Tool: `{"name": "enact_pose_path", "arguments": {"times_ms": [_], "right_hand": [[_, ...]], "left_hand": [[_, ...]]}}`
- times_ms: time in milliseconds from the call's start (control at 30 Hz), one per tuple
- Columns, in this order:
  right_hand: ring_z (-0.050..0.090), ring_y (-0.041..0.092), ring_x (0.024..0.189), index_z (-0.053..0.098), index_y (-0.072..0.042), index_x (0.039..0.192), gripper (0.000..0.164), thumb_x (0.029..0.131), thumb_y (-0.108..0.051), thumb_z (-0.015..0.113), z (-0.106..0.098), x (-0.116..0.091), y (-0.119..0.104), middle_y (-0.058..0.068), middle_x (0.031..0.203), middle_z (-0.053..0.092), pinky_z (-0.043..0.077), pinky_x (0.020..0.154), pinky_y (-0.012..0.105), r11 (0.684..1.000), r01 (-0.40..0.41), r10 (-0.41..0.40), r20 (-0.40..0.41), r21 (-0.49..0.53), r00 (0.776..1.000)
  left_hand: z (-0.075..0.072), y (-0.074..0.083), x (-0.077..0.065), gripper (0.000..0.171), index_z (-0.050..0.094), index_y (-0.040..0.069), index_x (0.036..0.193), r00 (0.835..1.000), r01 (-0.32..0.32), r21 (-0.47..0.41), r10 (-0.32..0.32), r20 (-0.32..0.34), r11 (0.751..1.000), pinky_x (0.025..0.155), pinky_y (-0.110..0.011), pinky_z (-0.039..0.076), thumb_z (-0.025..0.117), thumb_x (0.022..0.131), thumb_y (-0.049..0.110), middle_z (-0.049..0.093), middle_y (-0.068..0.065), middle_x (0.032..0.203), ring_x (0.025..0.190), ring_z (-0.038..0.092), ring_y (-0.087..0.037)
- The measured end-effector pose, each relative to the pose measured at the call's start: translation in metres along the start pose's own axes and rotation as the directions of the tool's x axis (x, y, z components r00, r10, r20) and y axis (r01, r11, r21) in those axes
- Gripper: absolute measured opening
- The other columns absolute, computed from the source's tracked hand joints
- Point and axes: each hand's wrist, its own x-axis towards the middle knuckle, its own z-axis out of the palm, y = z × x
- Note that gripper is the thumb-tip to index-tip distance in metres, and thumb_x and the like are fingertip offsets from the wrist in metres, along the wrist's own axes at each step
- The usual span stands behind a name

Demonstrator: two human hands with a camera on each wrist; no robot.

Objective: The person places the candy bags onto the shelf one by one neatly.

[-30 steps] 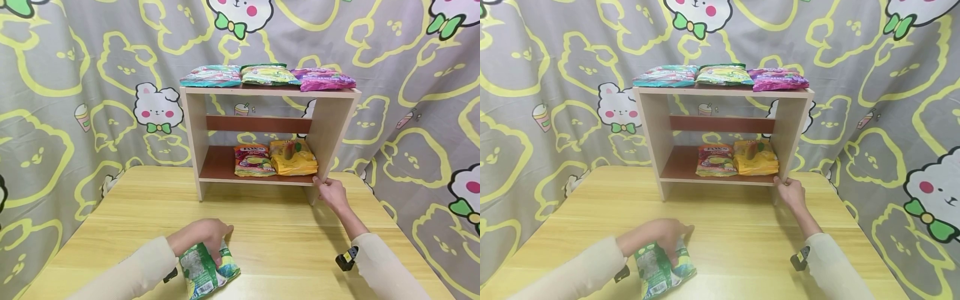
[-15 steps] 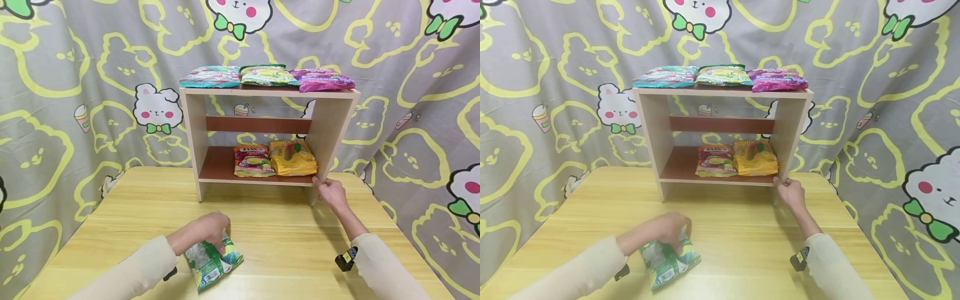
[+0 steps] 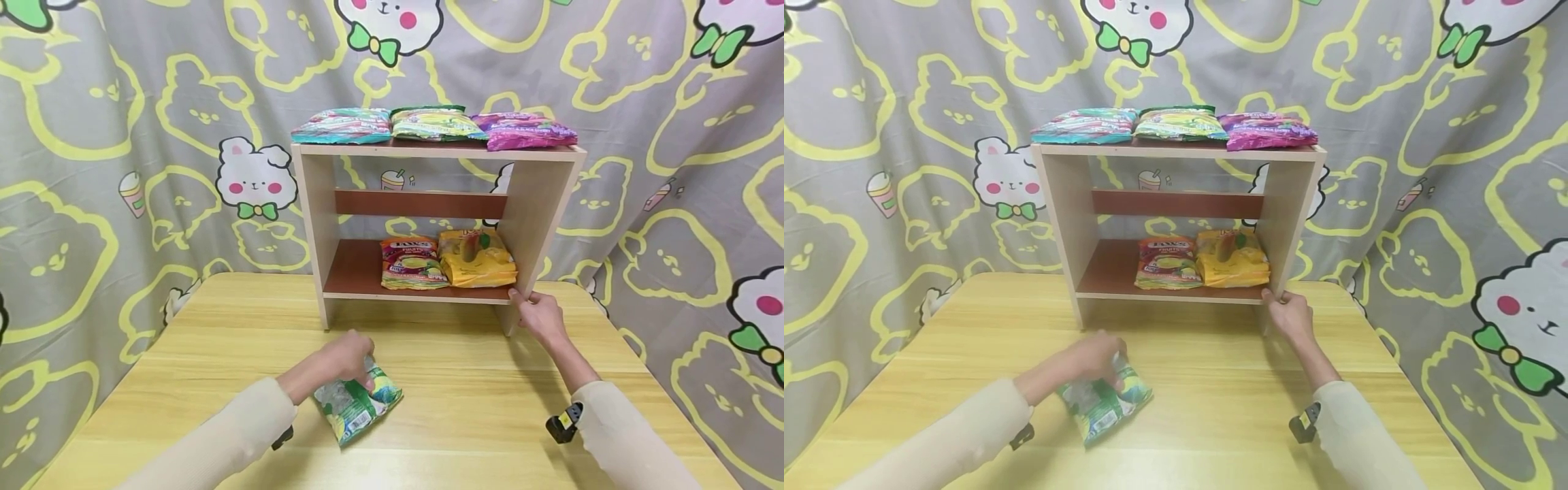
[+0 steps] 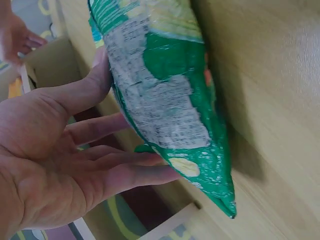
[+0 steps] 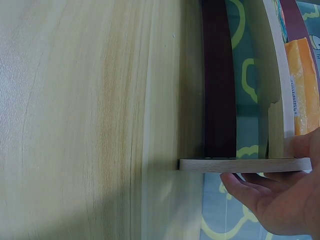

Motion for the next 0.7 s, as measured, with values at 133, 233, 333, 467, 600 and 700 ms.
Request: {"name": "enact_pose_path", "arguments": {"times_ms": [133,233,333,467,600,700], "right_hand": [[0.07,0.033,0.083,0.059,-0.002,0.127,0.065,0.093,-0.055,0.045,0.0,0.0,0.0,0.028,0.117,0.061,0.047,0.068,0.034,1.0,0.0,0.0,0.0,0.0,1.0],[0.07,0.033,0.082,0.059,-0.002,0.127,0.064,0.093,-0.055,0.045,0.0,0.0,0.0,0.028,0.115,0.062,0.046,0.067,0.033,1.0,0.0,0.0,-0.004,-0.003,1.0],[0.07,0.033,0.082,0.06,-0.002,0.126,0.063,0.093,-0.054,0.045,0.0,0.001,0.0,0.028,0.113,0.062,0.046,0.065,0.032,1.0,0.006,-0.006,-0.008,-0.006,1.0],[0.07,0.033,0.082,0.061,-0.002,0.125,0.063,0.093,-0.055,0.045,0.0,0.001,0.001,0.026,0.108,0.065,0.045,0.063,0.031,1.0,0.012,-0.012,-0.012,-0.009,1.0],[0.07,0.033,0.081,0.061,-0.003,0.125,0.063,0.093,-0.054,0.046,0.0,0.001,0.0,0.025,0.103,0.067,0.045,0.063,0.032,1.0,0.013,-0.013,-0.014,-0.011,1.0],[0.07,0.033,0.081,0.061,-0.003,0.125,0.062,0.093,-0.054,0.045,-0.001,0.001,0.001,0.025,0.103,0.067,0.045,0.063,0.032,1.0,0.014,-0.014,-0.014,-0.012,1.0]], "left_hand": [[0.0,-0.005,0.007,0.052,0.071,0.005,0.103,0.999,0.004,-0.015,-0.004,-0.038,1.0,0.078,-0.036,0.053,0.087,0.062,0.033,0.068,-0.005,0.093,0.082,0.059,-0.017],[0.001,-0.008,0.012,0.052,0.071,0.004,0.104,0.998,0.007,-0.015,-0.008,-0.064,1.0,0.078,-0.037,0.053,0.086,0.064,0.034,0.069,-0.006,0.093,0.082,0.06,-0.018],[0.001,-0.011,0.015,0.052,0.071,0.003,0.105,0.997,0.015,-0.012,-0.015,-0.075,1.0,0.08,-0.038,0.053,0.084,0.066,0.035,0.07,-0.007,0.096,0.085,0.061,-0.02],[0.0,-0.012,0.019,0.052,0.071,0.003,0.106,0.997,0.03,-0.019,-0.031,-0.064,0.999,0.083,-0.039,0.052,0.084,0.068,0.035,0.069,-0.008,0.097,0.087,0.061,-0.021],[0.0,-0.011,0.02,0.052,0.07,0.003,0.109,0.998,0.045,-0.025,-0.047,-0.047,0.999,0.084,-0.04,0.052,0.083,0.069,0.034,0.069,-0.008,0.099,0.088,0.061,-0.021],[0.0,-0.009,0.018,0.054,0.068,0.004,0.113,0.997,0.068,-0.013,-0.068,-0.03,0.998,0.084,-0.042,0.051,0.081,0.072,0.036,0.068,-0.009,0.103,0.09,0.061,-0.023]]}}
